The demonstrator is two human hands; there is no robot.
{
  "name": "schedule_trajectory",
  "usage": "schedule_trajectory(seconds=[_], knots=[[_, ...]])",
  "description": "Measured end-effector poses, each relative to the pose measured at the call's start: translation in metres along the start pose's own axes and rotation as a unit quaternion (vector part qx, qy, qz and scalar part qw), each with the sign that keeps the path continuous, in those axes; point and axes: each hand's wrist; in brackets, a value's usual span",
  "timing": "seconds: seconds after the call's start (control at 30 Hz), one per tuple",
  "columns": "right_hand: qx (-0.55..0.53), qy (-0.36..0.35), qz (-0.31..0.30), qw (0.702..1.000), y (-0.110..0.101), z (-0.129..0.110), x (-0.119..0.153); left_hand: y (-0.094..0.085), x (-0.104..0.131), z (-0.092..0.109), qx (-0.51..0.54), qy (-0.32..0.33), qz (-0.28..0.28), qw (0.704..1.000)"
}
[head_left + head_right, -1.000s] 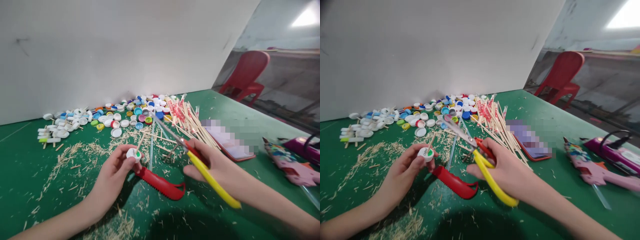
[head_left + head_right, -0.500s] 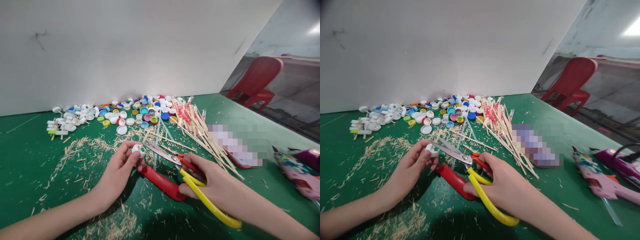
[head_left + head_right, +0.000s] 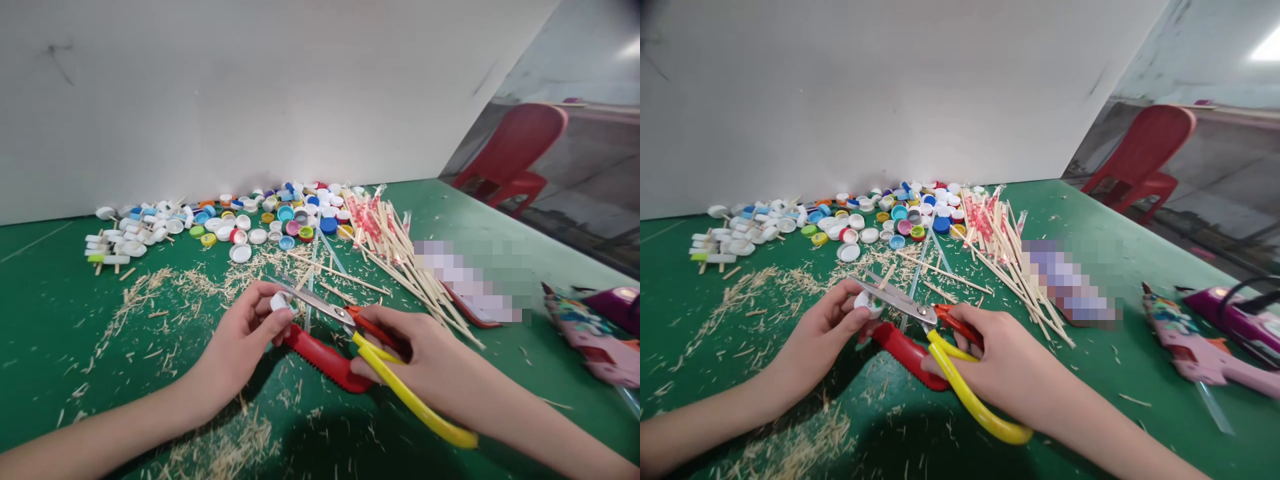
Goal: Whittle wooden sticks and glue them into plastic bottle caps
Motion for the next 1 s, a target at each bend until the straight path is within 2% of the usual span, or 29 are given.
schedule_trajectory(seconds=[0.23, 0.53, 0.77, 0.87, 1.0], knots=[[-0.024, 0.004, -0.013, 1.0, 0.002, 0.004, 0.001, -0.004, 0.0, -0.002, -0.031, 0.014, 0.006, 0.999], [-0.013, -0.002, -0.019, 1.0, 0.005, -0.001, 0.004, -0.007, 0.004, -0.001, -0.129, 0.072, 0.042, 0.988], [0.009, -0.015, -0.016, 1.0, 0.009, -0.005, 0.003, -0.006, 0.007, -0.002, -0.131, 0.076, 0.036, 0.988], [0.002, -0.018, -0.028, 0.999, 0.009, -0.006, 0.004, -0.006, 0.006, 0.002, -0.148, 0.066, 0.02, 0.987], [0.028, 0.004, -0.013, 1.0, 0.011, -0.007, 0.003, -0.007, 0.004, 0.009, -0.15, 0.038, -0.035, 0.987]])
Point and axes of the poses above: each hand's wrist, its own x-axis away from the middle knuckle, its own y-axis out of the palm, z = x × y, and after that the axes turned 3 degrees about -y, right-handed
